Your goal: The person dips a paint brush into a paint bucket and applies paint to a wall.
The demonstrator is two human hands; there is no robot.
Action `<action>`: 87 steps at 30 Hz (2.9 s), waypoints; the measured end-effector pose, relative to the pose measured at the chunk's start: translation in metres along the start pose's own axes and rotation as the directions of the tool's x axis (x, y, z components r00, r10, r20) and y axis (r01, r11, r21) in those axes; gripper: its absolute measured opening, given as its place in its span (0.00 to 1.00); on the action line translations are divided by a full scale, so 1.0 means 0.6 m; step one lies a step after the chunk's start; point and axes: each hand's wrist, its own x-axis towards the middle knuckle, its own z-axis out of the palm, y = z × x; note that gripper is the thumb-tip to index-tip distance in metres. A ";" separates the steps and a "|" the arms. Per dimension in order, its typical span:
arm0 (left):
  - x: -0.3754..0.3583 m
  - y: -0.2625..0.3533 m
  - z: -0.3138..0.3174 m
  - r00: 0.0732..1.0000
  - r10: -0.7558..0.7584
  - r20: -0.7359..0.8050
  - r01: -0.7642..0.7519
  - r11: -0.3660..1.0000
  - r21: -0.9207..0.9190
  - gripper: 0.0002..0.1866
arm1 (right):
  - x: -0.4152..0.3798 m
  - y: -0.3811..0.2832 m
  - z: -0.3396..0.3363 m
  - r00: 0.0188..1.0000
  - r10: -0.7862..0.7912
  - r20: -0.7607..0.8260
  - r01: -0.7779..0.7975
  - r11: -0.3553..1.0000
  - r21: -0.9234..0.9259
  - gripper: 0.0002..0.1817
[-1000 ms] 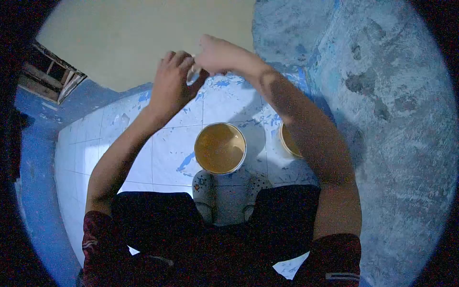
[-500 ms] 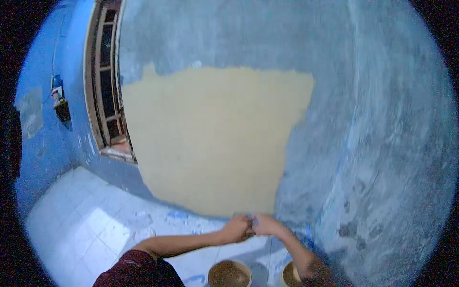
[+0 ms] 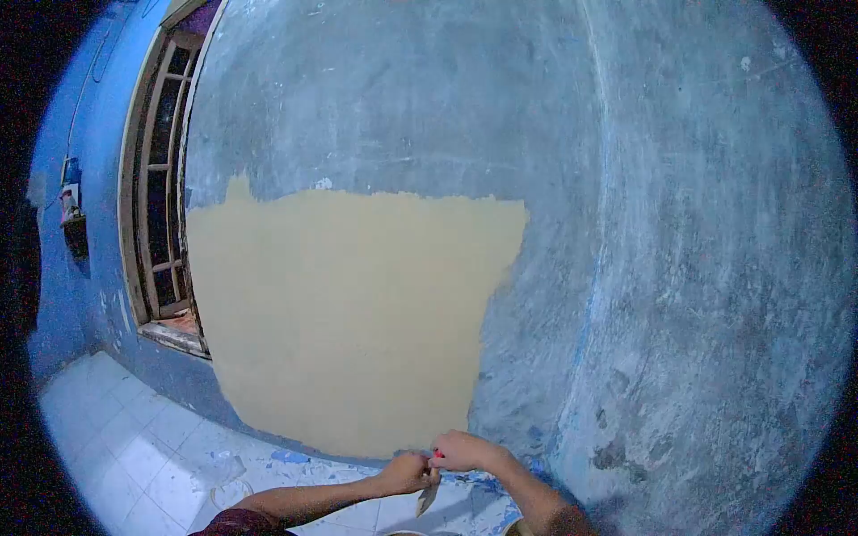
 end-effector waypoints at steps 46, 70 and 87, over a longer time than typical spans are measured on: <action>-0.053 -0.012 0.045 0.786 0.375 0.491 -0.035 0.820 -0.571 0.09 | 0.029 0.094 0.087 0.996 0.082 0.015 -0.077 0.831 0.551 0.13; -0.194 -0.082 0.242 0.693 0.226 0.684 -0.068 0.966 -0.250 0.08 | 0.015 0.107 0.098 0.980 0.096 -0.177 -0.028 0.936 0.350 0.08; -0.199 -0.094 0.269 0.738 0.255 0.625 -0.070 0.950 -0.304 0.09 | 0.012 0.109 0.098 0.984 0.114 -0.140 -0.068 0.952 0.300 0.07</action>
